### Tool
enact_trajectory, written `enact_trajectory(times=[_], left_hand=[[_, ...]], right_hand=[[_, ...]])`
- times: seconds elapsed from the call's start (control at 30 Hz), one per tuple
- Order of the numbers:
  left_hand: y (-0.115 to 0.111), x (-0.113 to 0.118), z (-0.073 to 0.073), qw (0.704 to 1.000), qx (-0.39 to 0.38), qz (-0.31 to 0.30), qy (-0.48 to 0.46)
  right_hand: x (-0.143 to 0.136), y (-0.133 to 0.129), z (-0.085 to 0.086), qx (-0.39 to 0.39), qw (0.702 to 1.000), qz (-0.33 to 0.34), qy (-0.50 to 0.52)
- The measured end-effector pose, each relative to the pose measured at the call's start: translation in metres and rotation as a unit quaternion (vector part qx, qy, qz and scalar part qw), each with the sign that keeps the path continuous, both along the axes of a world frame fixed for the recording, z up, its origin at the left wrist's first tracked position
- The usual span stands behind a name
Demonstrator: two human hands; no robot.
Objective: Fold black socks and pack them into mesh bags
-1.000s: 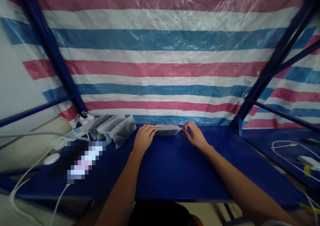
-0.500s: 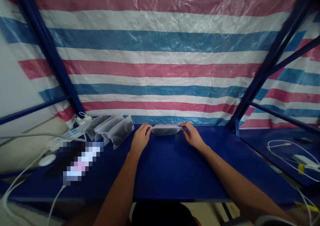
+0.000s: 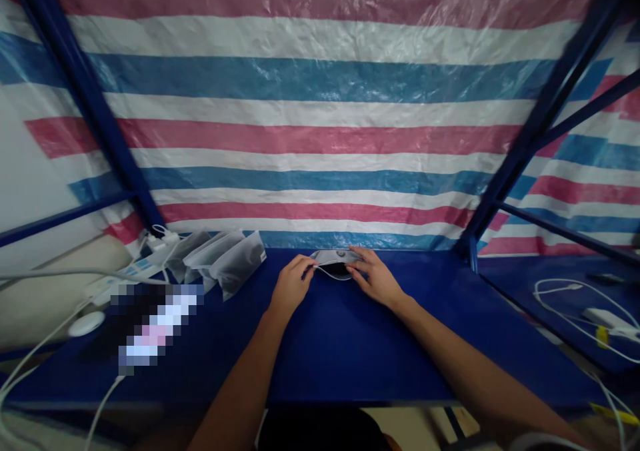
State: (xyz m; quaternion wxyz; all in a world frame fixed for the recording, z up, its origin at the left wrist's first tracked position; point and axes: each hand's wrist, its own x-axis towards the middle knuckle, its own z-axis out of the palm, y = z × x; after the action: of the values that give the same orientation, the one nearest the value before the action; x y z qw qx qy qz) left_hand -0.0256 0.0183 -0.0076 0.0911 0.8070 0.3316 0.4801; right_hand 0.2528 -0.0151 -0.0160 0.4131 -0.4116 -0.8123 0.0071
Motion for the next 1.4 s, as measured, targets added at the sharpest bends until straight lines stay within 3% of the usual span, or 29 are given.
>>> enact_trajectory(times=[0.1,0.17,0.27,0.33,0.4,0.47,0.6,0.73,0.93,1.03,1.2,1.27,1.33,1.4], left_hand=[[0.002,0.001,0.000,0.996,-0.069,-0.031,-0.038],[0.007,0.002,-0.002,0.985,-0.132,-0.020,-0.107],[0.013,0.003,-0.007,0.948,-0.219,0.028,-0.228],[0.013,0.005,-0.009,0.925,-0.284,0.005,-0.253],[0.009,0.009,-0.009,0.913,-0.334,-0.060,-0.226],[0.000,0.015,-0.006,0.914,-0.353,-0.095,-0.178],[-0.018,0.024,0.002,0.947,-0.301,-0.035,-0.108],[-0.022,0.022,0.006,0.977,-0.203,0.002,-0.059],[0.003,0.001,0.006,0.974,-0.182,0.107,-0.080],[0.016,-0.018,0.003,0.965,-0.168,0.182,-0.082],[0.018,-0.045,-0.007,0.949,-0.155,0.270,0.049],[0.015,-0.044,-0.011,0.955,-0.099,0.254,0.119],[0.012,-0.037,-0.014,0.970,-0.040,0.163,0.177],[0.008,-0.025,-0.016,0.973,-0.029,0.068,0.217]], right_hand=[[0.003,0.005,-0.003,-0.019,1.000,-0.002,0.006],[0.005,0.007,-0.003,-0.028,0.998,-0.001,0.053],[0.006,0.009,0.001,-0.036,0.987,-0.027,0.157],[0.002,0.008,0.004,-0.074,0.968,-0.027,0.238],[-0.006,0.006,0.005,-0.143,0.933,0.017,0.330],[-0.017,0.001,0.005,-0.235,0.878,0.081,0.408],[-0.035,-0.011,0.005,-0.399,0.771,0.136,0.477],[-0.036,-0.014,0.005,-0.454,0.721,0.157,0.500],[-0.019,-0.006,0.004,-0.460,0.733,0.150,0.478],[-0.004,-0.001,0.002,-0.465,0.734,0.095,0.485],[0.014,0.010,-0.006,-0.434,0.736,0.039,0.518],[0.014,0.013,-0.009,-0.427,0.735,0.034,0.526],[0.010,0.013,-0.010,-0.431,0.734,0.041,0.524],[0.005,0.012,-0.009,-0.432,0.739,0.064,0.514]])
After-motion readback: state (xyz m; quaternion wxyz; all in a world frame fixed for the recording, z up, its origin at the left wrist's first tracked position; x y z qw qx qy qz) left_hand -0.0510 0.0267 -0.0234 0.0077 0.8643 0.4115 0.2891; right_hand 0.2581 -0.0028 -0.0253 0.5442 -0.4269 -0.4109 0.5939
